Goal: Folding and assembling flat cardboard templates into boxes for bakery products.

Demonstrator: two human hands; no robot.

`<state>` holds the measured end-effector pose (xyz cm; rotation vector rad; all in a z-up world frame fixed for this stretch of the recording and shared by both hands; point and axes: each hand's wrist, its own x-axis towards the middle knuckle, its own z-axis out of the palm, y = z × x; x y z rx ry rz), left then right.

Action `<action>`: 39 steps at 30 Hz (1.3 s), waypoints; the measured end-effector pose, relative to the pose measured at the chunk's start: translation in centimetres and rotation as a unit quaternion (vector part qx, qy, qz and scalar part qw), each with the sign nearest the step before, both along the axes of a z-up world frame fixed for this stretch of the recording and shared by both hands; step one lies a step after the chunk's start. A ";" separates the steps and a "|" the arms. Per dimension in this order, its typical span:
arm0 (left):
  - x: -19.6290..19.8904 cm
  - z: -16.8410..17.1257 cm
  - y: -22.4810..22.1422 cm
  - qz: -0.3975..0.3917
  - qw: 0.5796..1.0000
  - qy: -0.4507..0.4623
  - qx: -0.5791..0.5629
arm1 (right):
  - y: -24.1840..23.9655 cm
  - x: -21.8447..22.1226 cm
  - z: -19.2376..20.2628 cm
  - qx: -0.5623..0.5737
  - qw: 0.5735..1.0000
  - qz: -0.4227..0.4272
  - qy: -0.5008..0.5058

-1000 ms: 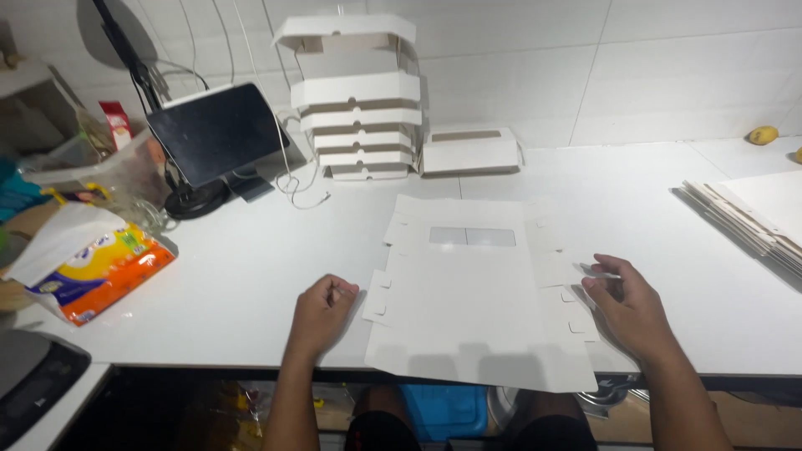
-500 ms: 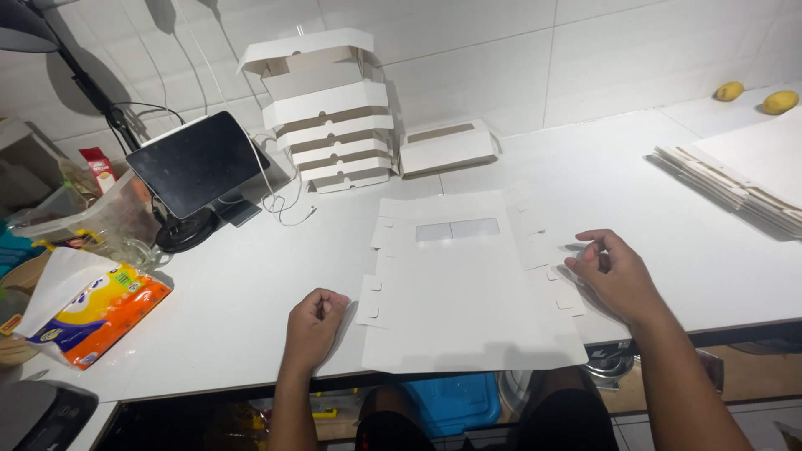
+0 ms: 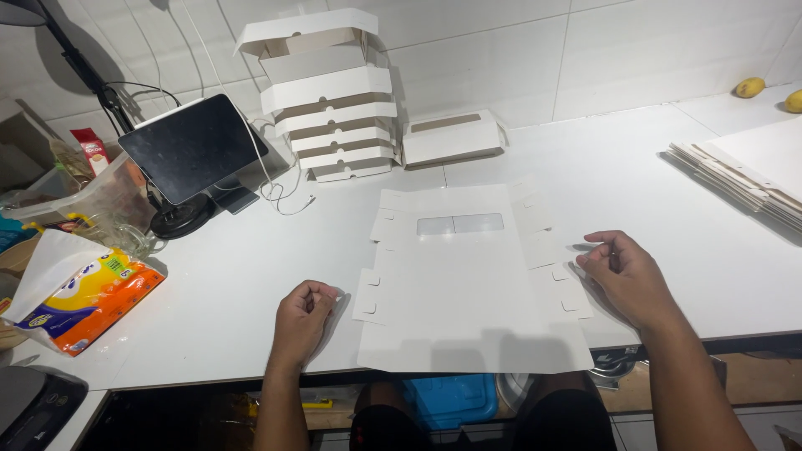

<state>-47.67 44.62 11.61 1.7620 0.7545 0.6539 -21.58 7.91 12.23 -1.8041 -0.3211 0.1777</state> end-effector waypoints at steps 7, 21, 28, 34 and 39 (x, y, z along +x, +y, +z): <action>0.0 -0.1 0.1 0.003 1.000 -0.005 -0.006 | 0.0 0.1 -0.1 0.018 1.000 0.008 -0.004; -1.9 -0.2 -10.0 0.021 0.930 0.310 0.198 | -2.7 -12.0 1.6 -0.433 0.901 -0.034 0.013; 0.2 -5.7 -10.8 0.041 0.940 0.116 0.317 | -0.7 -10.2 -4.4 -0.283 0.946 -0.080 -0.140; 1.6 -6.8 -10.8 -0.056 0.820 -0.081 0.563 | 1.8 -9.3 -7.5 -0.199 0.891 0.047 -0.405; 1.6 -8.0 -10.4 -0.130 0.769 0.016 0.626 | 1.2 -9.0 -8.3 -0.244 0.831 0.100 -0.490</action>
